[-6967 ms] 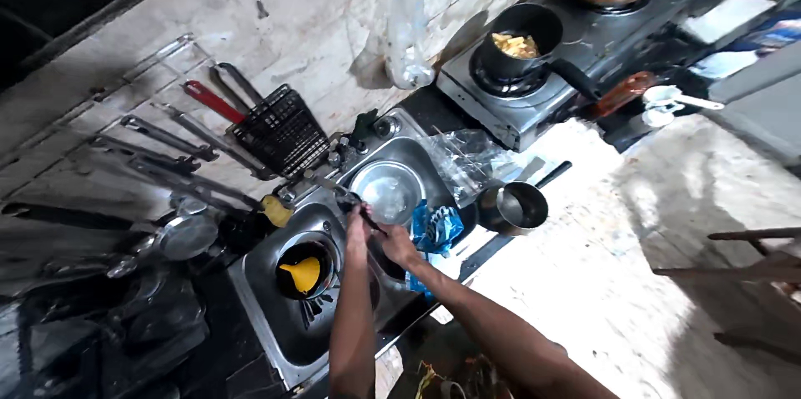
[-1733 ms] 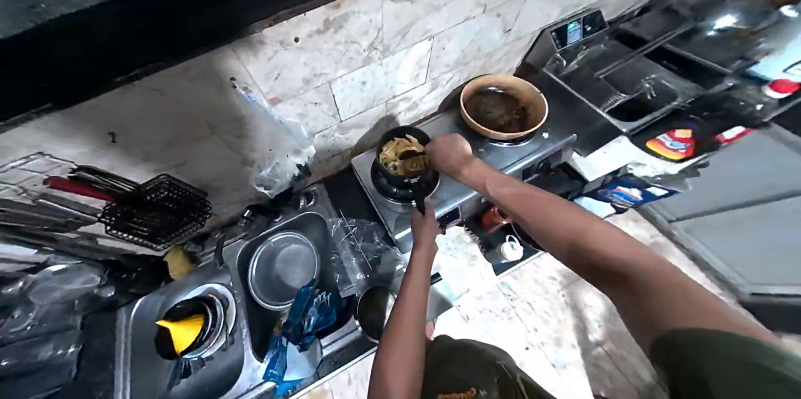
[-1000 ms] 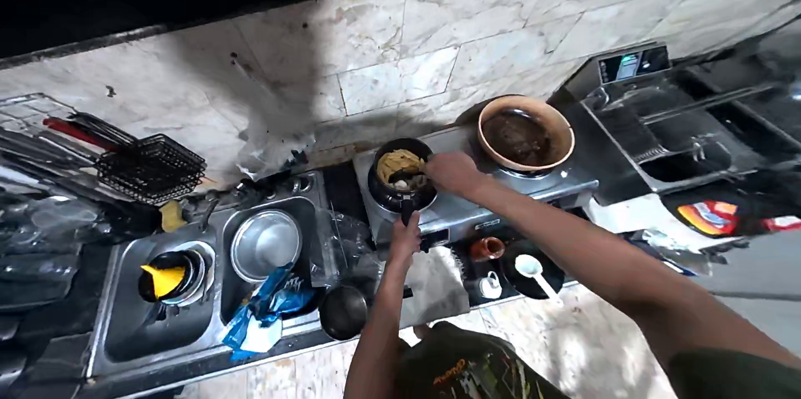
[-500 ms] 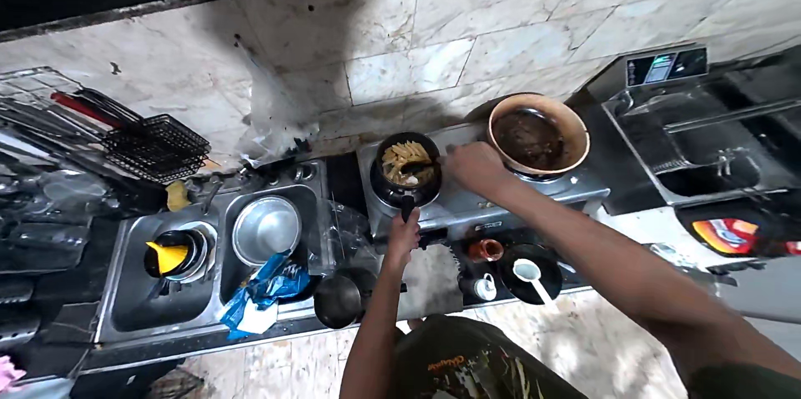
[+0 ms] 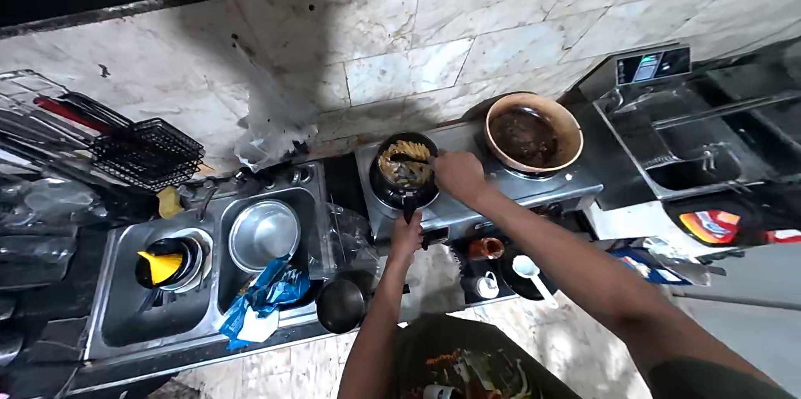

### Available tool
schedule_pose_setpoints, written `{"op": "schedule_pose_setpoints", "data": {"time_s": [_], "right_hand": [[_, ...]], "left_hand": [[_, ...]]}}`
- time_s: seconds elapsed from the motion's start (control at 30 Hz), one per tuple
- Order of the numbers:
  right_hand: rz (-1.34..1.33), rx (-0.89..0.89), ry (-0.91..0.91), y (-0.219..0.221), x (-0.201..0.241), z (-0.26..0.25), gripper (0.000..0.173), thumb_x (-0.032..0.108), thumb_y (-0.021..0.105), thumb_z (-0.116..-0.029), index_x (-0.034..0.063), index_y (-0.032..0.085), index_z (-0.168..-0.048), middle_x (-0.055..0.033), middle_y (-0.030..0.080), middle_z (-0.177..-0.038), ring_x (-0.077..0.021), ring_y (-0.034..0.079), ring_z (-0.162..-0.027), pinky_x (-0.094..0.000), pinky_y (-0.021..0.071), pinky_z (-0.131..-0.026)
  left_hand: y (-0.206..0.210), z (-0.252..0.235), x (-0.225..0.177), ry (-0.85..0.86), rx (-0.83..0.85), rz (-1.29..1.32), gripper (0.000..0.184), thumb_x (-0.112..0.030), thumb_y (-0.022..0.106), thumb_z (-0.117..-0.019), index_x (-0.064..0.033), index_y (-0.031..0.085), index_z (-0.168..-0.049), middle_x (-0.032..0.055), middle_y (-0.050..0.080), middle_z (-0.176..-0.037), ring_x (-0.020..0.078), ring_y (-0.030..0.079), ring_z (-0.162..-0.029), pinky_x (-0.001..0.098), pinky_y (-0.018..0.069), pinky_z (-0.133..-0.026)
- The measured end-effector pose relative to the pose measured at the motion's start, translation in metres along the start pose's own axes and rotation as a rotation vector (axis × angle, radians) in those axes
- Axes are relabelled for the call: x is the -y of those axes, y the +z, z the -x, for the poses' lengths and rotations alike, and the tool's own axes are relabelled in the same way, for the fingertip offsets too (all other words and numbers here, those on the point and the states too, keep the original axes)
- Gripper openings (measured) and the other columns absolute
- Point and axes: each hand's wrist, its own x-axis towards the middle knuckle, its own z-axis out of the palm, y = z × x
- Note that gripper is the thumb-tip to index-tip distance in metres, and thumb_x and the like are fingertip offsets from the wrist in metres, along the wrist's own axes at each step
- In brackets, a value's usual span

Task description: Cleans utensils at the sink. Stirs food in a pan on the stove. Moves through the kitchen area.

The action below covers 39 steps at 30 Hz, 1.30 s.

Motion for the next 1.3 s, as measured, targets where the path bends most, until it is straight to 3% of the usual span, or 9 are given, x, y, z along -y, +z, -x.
{"op": "schedule_pose_setpoints", "data": {"time_s": [0.13, 0.3, 0.47, 0.73, 0.83, 0.93, 1.07, 1.17, 1.3], "right_hand": [[0.002, 0.085, -0.017, 0.018, 0.011, -0.002, 0.019, 0.007, 0.066, -0.0915, 0.0044, 0.071, -0.11, -0.0206, 0.067, -0.113, -0.0425, 0.069, -0.088, -0.0593, 0.0569, -0.066], [-0.02, 0.034, 0.033, -0.01, -0.006, 0.008, 0.012, 0.015, 0.071, -0.0903, 0.0085, 0.073, -0.099, -0.0179, 0.07, -0.1, -0.042, 0.069, -0.08, -0.0616, 0.0542, -0.061], [-0.028, 0.087, 0.012, 0.011, 0.0, -0.005, 0.016, 0.011, 0.066, -0.0918, 0.0065, 0.073, -0.106, -0.0197, 0.069, -0.104, -0.0422, 0.069, -0.087, -0.061, 0.0563, -0.066], [0.168, 0.15, -0.036, -0.056, -0.028, 0.018, 0.012, 0.021, 0.073, -0.0885, 0.0098, 0.072, -0.087, -0.0153, 0.07, -0.086, -0.0394, 0.068, -0.077, -0.0609, 0.0518, -0.061], [0.102, 0.123, -0.153, -0.026, -0.024, 0.007, 0.015, 0.026, 0.072, -0.0918, 0.0109, 0.074, -0.093, -0.0152, 0.071, -0.092, -0.0399, 0.069, -0.082, -0.0623, 0.0537, -0.065], [0.028, 0.043, -0.159, 0.008, -0.012, -0.008, 0.011, 0.018, 0.071, -0.0901, 0.0107, 0.074, -0.098, -0.0149, 0.071, -0.097, -0.0394, 0.069, -0.081, -0.061, 0.0546, -0.061], [0.035, -0.03, -0.065, 0.006, -0.001, -0.012, 0.019, 0.008, 0.07, -0.089, 0.0098, 0.073, -0.108, -0.0173, 0.068, -0.107, -0.0403, 0.068, -0.08, -0.0581, 0.0549, -0.059], [0.073, -0.004, 0.012, -0.005, -0.003, -0.014, 0.024, 0.005, 0.063, -0.094, 0.0049, 0.07, -0.117, -0.0224, 0.067, -0.119, -0.0447, 0.069, -0.089, -0.0598, 0.0562, -0.065], [0.107, 0.095, 0.051, -0.004, -0.007, -0.005, 0.011, 0.007, 0.063, -0.0952, 0.0019, 0.071, -0.101, -0.0214, 0.068, -0.109, -0.0423, 0.069, -0.088, -0.0586, 0.0565, -0.067]], "left_hand": [[-0.001, -0.001, 0.001, 0.006, 0.0, 0.007, 0.029, -0.035, 0.054, -0.1078, -0.0066, 0.053, -0.109, -0.0014, 0.043, -0.063, 0.0087, 0.038, -0.043, 0.023, 0.0365, -0.04], [-0.001, -0.002, 0.0, 0.007, -0.004, 0.009, 0.029, -0.035, 0.054, -0.1076, -0.0066, 0.053, -0.108, -0.0013, 0.043, -0.062, 0.0088, 0.038, -0.043, 0.0234, 0.0367, -0.04], [-0.001, -0.002, -0.001, 0.003, -0.004, -0.023, 0.031, -0.037, 0.053, -0.1079, -0.0061, 0.053, -0.111, -0.0005, 0.045, -0.064, 0.0096, 0.04, -0.044, 0.0242, 0.0382, -0.041], [-0.003, -0.005, 0.001, 0.002, 0.01, -0.002, 0.029, -0.036, 0.054, -0.1075, -0.0069, 0.052, -0.109, -0.0008, 0.044, -0.064, 0.0096, 0.039, -0.044, 0.0242, 0.0379, -0.04], [-0.001, -0.003, 0.0, 0.004, 0.008, 0.003, 0.029, -0.035, 0.054, -0.1077, -0.0068, 0.052, -0.111, -0.0009, 0.043, -0.063, 0.0096, 0.038, -0.043, 0.0245, 0.0374, -0.04], [0.0, -0.002, 0.0, -0.004, 0.004, 0.004, 0.029, -0.036, 0.054, -0.1077, -0.0076, 0.052, -0.111, -0.0012, 0.043, -0.063, 0.0095, 0.039, -0.043, 0.0243, 0.0375, -0.04], [0.0, 0.0, -0.002, 0.006, 0.004, 0.014, 0.027, -0.034, 0.054, -0.1079, -0.0075, 0.052, -0.11, -0.0014, 0.042, -0.063, 0.0093, 0.038, -0.044, 0.0236, 0.0365, -0.04], [0.0, 0.0, -0.001, 0.009, 0.003, 0.019, 0.027, -0.035, 0.053, -0.108, -0.0071, 0.052, -0.109, -0.0013, 0.042, -0.063, 0.0089, 0.038, -0.044, 0.0231, 0.0357, -0.04], [-0.002, -0.001, 0.0, 0.011, 0.009, 0.022, 0.027, -0.034, 0.054, -0.1076, -0.0073, 0.052, -0.108, -0.0016, 0.042, -0.062, 0.009, 0.038, -0.043, 0.0236, 0.0365, -0.04]]}}
